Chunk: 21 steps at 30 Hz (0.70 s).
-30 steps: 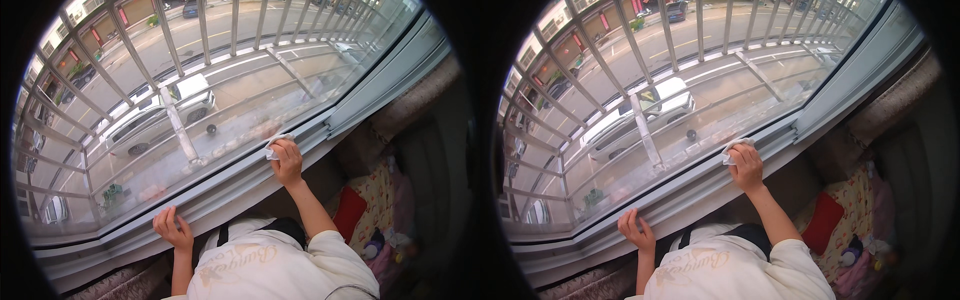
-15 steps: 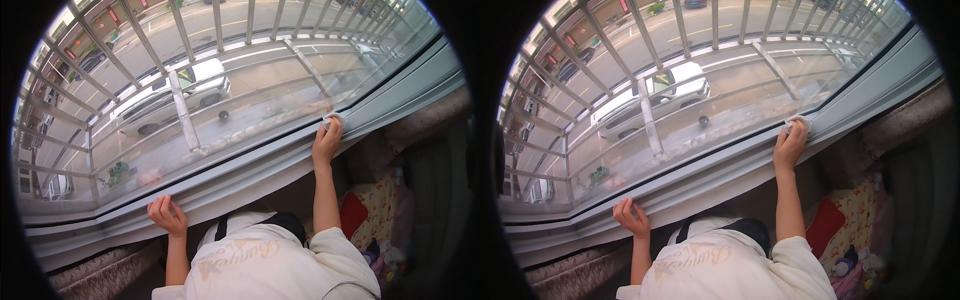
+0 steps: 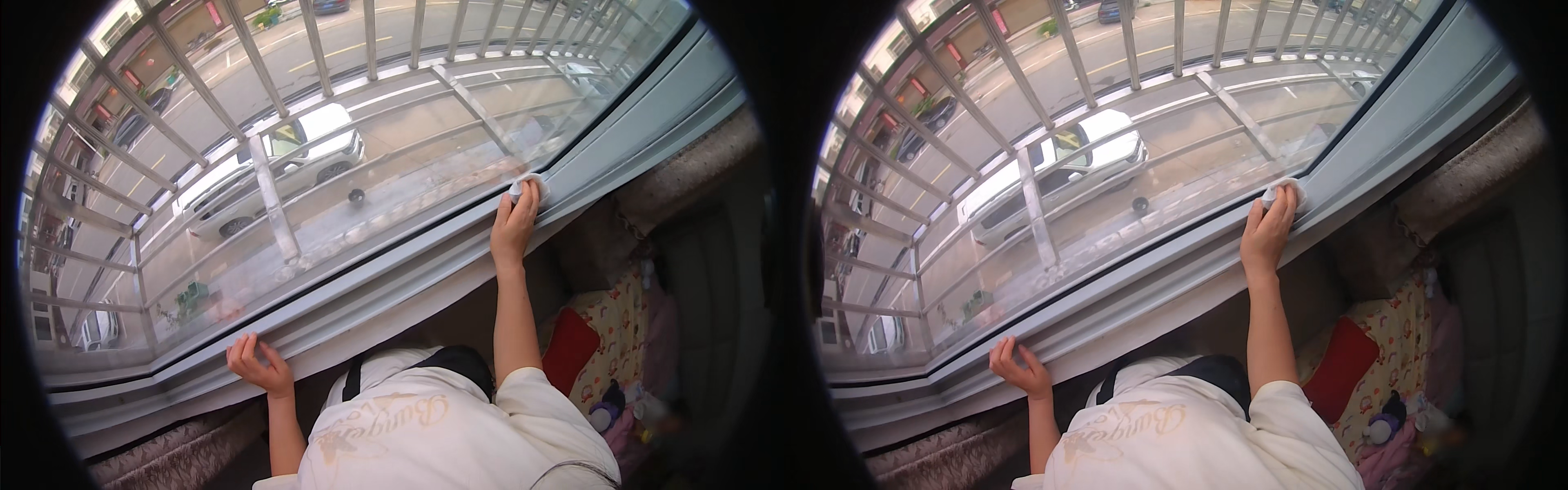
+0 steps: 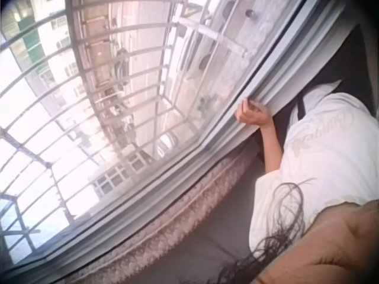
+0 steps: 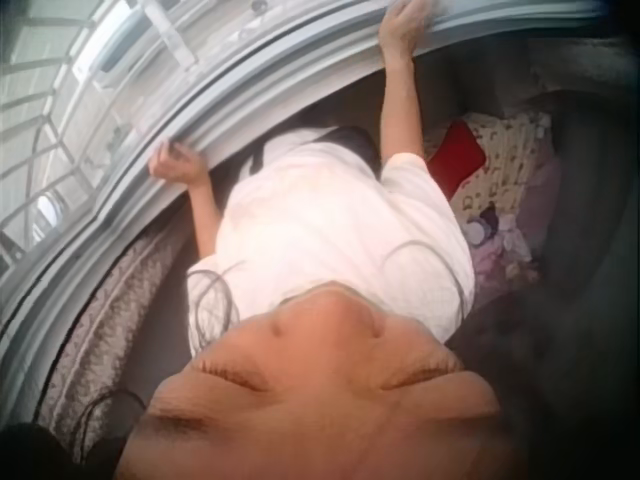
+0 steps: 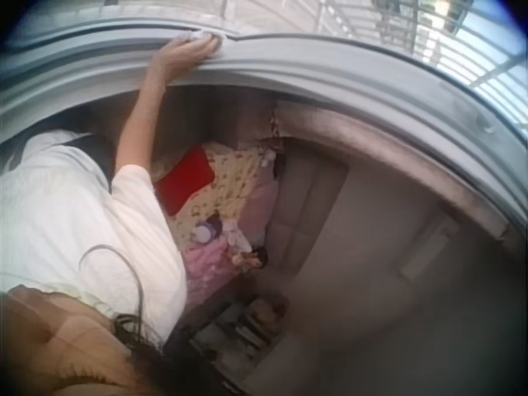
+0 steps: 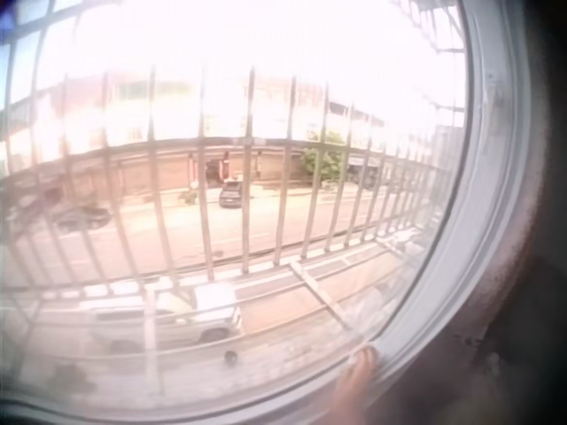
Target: The person wipes the window frame and glass with a white tissue, moving along the lower and side edges of the window. The person folds the tissue and continues wiping different sections of the frame and glass.
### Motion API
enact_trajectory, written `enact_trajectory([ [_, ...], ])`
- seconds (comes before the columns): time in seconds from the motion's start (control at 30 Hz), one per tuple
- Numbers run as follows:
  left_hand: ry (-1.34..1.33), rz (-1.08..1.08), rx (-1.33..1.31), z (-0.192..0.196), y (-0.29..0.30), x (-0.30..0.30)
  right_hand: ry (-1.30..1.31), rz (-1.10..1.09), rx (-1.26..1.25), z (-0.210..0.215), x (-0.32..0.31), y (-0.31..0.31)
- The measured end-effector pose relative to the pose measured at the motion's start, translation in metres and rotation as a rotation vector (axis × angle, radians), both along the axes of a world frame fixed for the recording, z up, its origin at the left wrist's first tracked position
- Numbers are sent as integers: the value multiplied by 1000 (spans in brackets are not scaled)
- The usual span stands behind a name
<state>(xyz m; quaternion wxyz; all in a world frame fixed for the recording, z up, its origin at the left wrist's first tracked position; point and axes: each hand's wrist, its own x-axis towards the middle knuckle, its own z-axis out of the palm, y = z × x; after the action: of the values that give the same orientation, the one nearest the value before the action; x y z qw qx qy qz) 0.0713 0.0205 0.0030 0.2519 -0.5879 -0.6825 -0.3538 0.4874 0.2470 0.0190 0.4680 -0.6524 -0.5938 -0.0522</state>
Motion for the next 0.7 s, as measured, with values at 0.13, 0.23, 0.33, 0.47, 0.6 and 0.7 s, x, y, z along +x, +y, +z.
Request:
enact_trajectory([
  [0.13,11,6,-3,1,3,2,-95,-76,59,-9,1,4],
  [0.23,10,2,1,1,1,2,-48,-41,39,-3,7,-5],
  [0.33,17,13,15,-4,-1,-2,-63,8,164,43,-9,-22],
  [0.47,-5,-3,27,-3,2,-1,-209,-50,376,127,-2,-32],
  [0.6,17,11,23,-10,0,-4,-658,-163,382,199,12,-24],
  [0.7,10,3,23,-12,1,-4,-994,-254,171,203,30,-10],
])
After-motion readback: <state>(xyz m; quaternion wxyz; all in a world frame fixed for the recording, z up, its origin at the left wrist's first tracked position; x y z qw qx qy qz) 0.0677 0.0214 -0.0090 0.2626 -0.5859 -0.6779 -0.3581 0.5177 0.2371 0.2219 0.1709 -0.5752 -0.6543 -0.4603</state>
